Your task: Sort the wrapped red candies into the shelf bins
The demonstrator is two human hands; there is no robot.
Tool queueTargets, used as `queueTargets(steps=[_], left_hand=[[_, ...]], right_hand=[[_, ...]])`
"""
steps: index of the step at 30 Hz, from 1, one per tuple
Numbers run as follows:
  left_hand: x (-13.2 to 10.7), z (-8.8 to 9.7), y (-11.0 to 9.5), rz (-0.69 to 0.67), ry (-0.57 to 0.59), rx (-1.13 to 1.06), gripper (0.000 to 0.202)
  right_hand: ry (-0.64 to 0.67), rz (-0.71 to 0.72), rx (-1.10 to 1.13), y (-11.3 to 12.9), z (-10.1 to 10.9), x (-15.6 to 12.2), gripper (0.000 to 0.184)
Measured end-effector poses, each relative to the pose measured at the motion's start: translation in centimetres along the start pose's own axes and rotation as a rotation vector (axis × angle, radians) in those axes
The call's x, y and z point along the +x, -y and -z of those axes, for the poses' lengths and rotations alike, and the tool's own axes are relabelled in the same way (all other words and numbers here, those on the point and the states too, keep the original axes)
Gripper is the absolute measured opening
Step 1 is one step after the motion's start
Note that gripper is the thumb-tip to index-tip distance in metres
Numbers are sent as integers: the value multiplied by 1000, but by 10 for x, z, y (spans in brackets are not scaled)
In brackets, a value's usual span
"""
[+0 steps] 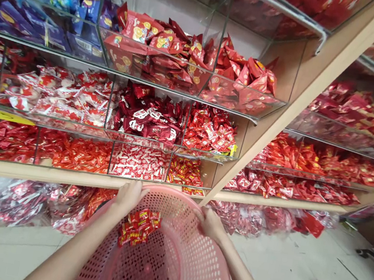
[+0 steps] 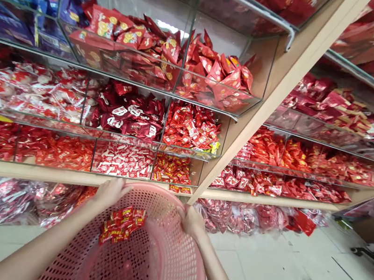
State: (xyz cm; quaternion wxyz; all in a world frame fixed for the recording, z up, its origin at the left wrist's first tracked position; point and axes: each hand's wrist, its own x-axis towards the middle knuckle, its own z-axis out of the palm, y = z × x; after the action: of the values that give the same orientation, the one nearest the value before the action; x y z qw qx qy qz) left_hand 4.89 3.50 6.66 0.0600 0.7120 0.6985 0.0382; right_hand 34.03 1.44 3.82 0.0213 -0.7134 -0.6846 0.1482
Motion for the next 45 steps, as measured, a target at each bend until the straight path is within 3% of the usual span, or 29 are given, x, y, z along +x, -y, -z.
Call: queueTargets(steps=[7, 12, 15, 17, 19, 21, 24, 26, 29, 34, 45], left_hand=[[12, 16, 3, -93, 39, 16, 38], [15, 11, 0, -161, -18, 62, 47], [14, 4, -1, -175, -35, 82, 55], [14, 2, -2, -181, -19, 86, 54], [15, 2, -1, -186, -4, 82, 53], [17, 3, -1, -194, -3, 83, 53], [17, 3, 0, -205, -4, 102, 51], [17, 3, 1, -209, -6, 123, 51], [16, 2, 2, -207, -9, 131, 51], [16, 2, 1, -195, -11, 122, 48], [17, -7, 2, -181, -30, 83, 54]], right_hand=[[-30, -101, 51, 6, -22, -18, 36], [-12, -107, 125, 4, -36, -24, 40], [-4, -98, 108, 6, -20, -17, 47], [-115, -64, 98, 14, 1, -1, 46], [-283, 91, 144, 28, 23, 24, 36], [-335, 295, 199, 45, 39, 56, 19], [-154, 422, 217, 72, 46, 106, 12], [9, 376, 179, 85, 39, 131, 9], [106, 308, 125, 96, 24, 153, 14], [116, 278, 65, 97, 13, 160, 22], [76, 317, 36, 96, 20, 145, 18]])
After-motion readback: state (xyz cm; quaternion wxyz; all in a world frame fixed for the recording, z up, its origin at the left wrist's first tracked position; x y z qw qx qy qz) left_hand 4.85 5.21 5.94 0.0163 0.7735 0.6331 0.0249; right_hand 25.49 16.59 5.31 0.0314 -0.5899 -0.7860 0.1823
